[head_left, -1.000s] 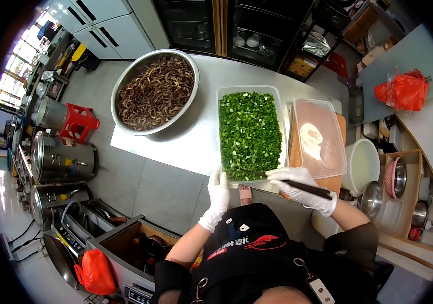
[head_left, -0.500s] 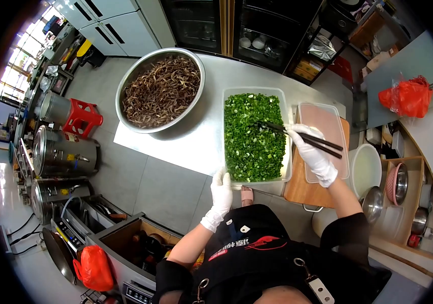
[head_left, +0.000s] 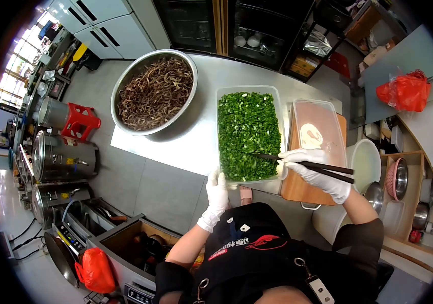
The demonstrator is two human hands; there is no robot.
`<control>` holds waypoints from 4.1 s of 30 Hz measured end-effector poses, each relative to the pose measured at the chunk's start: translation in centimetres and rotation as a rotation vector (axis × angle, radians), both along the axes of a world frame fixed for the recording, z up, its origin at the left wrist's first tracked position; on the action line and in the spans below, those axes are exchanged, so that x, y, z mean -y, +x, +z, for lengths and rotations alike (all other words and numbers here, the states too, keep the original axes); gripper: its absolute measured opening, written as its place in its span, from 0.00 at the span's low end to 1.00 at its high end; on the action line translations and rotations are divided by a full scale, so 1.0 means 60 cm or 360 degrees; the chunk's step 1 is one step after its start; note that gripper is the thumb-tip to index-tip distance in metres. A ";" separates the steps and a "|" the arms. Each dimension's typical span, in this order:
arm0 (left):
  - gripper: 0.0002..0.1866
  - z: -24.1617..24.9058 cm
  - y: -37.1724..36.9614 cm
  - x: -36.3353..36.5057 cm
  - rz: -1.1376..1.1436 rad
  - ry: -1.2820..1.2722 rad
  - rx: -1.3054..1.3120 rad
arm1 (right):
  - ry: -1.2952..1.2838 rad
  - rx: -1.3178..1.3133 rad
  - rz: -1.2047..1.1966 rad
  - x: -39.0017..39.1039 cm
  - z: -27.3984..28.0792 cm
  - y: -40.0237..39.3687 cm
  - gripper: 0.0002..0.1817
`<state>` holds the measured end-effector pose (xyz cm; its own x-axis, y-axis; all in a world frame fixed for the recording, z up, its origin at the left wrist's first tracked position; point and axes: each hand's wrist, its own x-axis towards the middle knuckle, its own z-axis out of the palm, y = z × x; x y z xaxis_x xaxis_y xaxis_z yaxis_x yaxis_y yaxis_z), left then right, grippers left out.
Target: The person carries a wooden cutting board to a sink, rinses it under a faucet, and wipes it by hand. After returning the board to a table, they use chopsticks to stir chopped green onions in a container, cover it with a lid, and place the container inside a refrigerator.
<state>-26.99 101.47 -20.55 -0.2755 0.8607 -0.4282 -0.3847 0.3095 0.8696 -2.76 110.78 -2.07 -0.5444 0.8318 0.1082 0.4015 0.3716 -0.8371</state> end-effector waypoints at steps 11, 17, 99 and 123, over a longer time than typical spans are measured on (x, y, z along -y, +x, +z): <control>0.18 0.018 0.002 -0.002 0.0013 -0.0043 -0.0008 | -0.0110 0.0276 0.0376 0.025 -0.005 0.037 0.07; 0.18 0.018 0.002 -0.002 0.0000 -0.0029 -0.0023 | 0.0435 0.0130 0.0246 -0.002 -0.078 0.045 0.07; 0.07 0.158 0.044 -0.188 -0.0946 0.0073 -0.1452 | 0.0388 -0.0070 -0.0068 -0.033 -0.082 0.108 0.09; 0.08 0.164 -0.026 0.632 0.1215 -0.0306 -0.0378 | 0.0670 0.0240 0.0139 -0.098 -0.106 0.007 0.06</control>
